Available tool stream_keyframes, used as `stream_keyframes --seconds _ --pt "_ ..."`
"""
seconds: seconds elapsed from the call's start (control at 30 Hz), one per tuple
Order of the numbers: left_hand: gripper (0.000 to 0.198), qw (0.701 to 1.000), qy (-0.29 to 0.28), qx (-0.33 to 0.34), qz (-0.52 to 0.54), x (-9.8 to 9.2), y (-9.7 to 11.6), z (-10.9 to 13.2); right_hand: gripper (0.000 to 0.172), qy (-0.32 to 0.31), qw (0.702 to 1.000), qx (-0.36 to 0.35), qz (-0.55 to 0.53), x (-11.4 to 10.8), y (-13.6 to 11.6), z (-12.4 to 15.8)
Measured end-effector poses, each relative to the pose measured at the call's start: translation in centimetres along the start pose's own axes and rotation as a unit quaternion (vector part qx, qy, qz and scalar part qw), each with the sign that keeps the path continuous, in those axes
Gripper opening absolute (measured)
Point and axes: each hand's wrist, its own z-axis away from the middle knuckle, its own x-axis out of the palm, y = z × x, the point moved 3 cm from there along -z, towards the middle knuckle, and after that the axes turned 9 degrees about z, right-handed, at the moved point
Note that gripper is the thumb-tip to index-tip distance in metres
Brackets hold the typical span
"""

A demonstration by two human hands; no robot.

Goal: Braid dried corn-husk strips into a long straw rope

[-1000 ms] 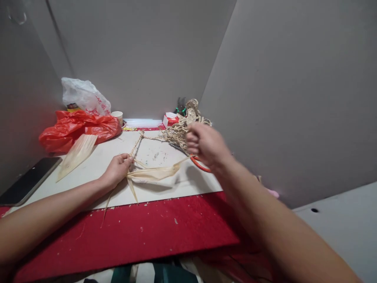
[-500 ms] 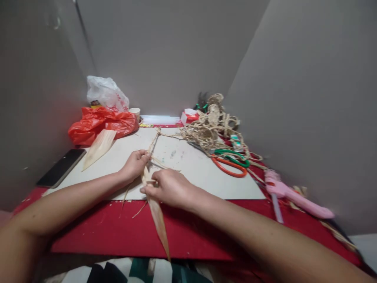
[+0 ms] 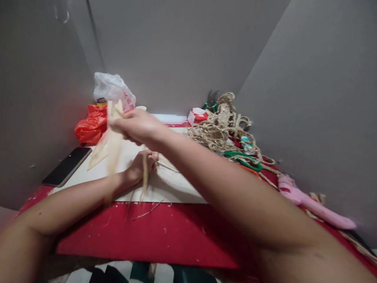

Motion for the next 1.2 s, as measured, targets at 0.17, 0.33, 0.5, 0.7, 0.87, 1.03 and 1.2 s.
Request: stream_keyframes --seconds 0.17,0.33,0.5,0.7,0.87,1.03,1.2 --pt "0.020 0.995 0.008 0.041 -0.090 -0.2 1.0 -0.1 0.037 0.019 0.997 0.020 0.076 1.7 0.8 -3.6" --pt "0.014 0.998 -0.062 0.000 -0.002 0.4 0.7 0.2 0.022 0.093 0.986 0.033 0.131 -3.0 6.5 1.1" --pt "0.010 0.995 -0.084 -0.041 0.047 0.7 0.6 0.2 0.021 0.027 0.991 0.111 0.068 -5.5 11.9 4.9" --pt "0.011 0.987 -0.109 -0.094 0.072 0.6 1.0 0.1 0.023 0.150 0.934 0.047 0.319 -4.7 12.6 5.8" --pt "0.010 0.984 -0.116 -0.103 0.091 0.5 0.9 -0.1 0.027 0.126 0.945 0.028 0.299 -2.0 11.2 5.6" --pt "0.016 0.989 -0.097 -0.088 0.065 0.5 0.6 -0.2 0.029 0.097 0.944 0.072 0.307 0.2 12.0 5.0" --pt "0.017 0.993 -0.073 -0.080 0.045 0.5 0.7 0.0 0.013 0.122 0.950 0.060 0.281 1.3 12.9 5.0"
